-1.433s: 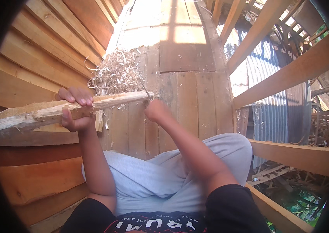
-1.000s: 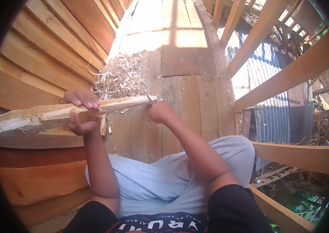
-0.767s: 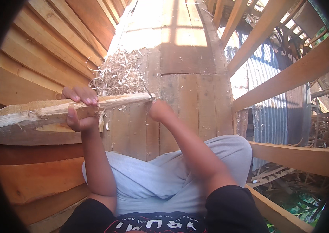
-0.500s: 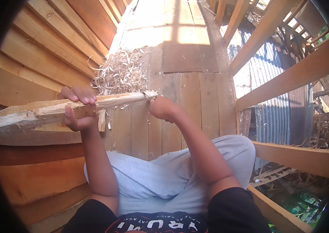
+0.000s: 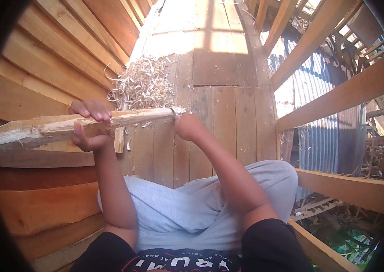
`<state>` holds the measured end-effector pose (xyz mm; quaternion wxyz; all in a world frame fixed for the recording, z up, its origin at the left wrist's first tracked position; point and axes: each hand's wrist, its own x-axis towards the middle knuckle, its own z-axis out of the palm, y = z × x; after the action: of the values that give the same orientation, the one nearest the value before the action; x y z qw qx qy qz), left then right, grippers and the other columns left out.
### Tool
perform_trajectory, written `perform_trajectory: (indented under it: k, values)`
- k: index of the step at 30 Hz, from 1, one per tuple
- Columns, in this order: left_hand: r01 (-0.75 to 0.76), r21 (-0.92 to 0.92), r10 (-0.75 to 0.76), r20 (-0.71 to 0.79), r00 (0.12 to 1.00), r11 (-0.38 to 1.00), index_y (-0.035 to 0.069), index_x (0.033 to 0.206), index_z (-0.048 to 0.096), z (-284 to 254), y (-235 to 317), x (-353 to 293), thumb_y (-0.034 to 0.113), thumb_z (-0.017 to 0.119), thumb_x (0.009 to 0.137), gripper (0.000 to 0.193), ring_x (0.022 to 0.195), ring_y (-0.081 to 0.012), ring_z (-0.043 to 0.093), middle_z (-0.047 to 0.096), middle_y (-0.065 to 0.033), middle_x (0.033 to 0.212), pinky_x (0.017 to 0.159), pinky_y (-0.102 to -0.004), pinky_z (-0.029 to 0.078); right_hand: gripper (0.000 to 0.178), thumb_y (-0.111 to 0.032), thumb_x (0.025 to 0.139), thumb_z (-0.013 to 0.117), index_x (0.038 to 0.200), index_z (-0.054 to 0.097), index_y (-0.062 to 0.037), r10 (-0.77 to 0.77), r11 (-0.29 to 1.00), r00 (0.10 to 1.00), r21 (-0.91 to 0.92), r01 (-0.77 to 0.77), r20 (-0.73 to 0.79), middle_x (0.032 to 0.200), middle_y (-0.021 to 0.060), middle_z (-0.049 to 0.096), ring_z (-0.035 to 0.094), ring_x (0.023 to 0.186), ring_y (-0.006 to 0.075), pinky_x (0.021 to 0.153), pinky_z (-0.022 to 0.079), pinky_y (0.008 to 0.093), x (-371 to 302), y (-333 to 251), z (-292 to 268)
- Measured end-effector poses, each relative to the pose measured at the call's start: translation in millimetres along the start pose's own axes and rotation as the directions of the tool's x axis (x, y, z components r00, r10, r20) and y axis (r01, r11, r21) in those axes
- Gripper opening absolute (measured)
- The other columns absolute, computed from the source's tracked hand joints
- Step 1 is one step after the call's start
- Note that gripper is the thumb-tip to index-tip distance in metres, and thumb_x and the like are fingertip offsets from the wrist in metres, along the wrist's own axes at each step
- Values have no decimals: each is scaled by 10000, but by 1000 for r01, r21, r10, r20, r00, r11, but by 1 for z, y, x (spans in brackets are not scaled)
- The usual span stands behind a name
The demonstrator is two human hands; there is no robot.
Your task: The person sits cross-legged on a wooden floor and uses a small knife to carve a long piece of wood. They hold the wood with their left hand and repeatedly shave off thin strips with the knife in their right hand, creating a pile of wood shavings.
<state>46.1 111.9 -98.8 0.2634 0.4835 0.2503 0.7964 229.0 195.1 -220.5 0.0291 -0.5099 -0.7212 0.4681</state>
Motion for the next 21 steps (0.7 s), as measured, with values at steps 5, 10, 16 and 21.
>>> perform_trajectory:
  k: [5,10,16,21]
  values:
    - [59,-1,-58,154,986,998,79,892,448,-9,7,6,381,676,753,403,685,-178,486,506,-87,751,699,-319,422,472,-306,981,385,914,645,83,-196,979,979,64,192,53,883,316,643,624,880,466,824,484,510,-28,-45,-13]
    - [-137,-1,136,-46,990,991,106,935,439,-18,-4,10,440,645,752,433,789,-163,418,437,-32,860,809,-366,350,461,-302,976,399,894,645,78,-194,980,981,30,194,-12,883,315,641,627,874,458,812,487,505,-29,-40,-4]
    - [-53,77,62,-121,991,996,97,988,472,3,0,1,418,628,790,409,844,-193,435,430,-58,876,835,-392,376,446,-295,965,416,900,651,78,-98,995,991,6,99,-91,883,316,640,630,884,452,810,492,511,-19,-7,13]
    - [38,-19,-40,-127,991,999,95,932,445,1,6,7,361,616,738,371,716,-168,434,425,-49,771,713,-337,387,446,-286,965,417,901,654,87,-80,996,994,-55,76,-76,906,319,640,625,902,459,823,491,514,-22,-23,5]
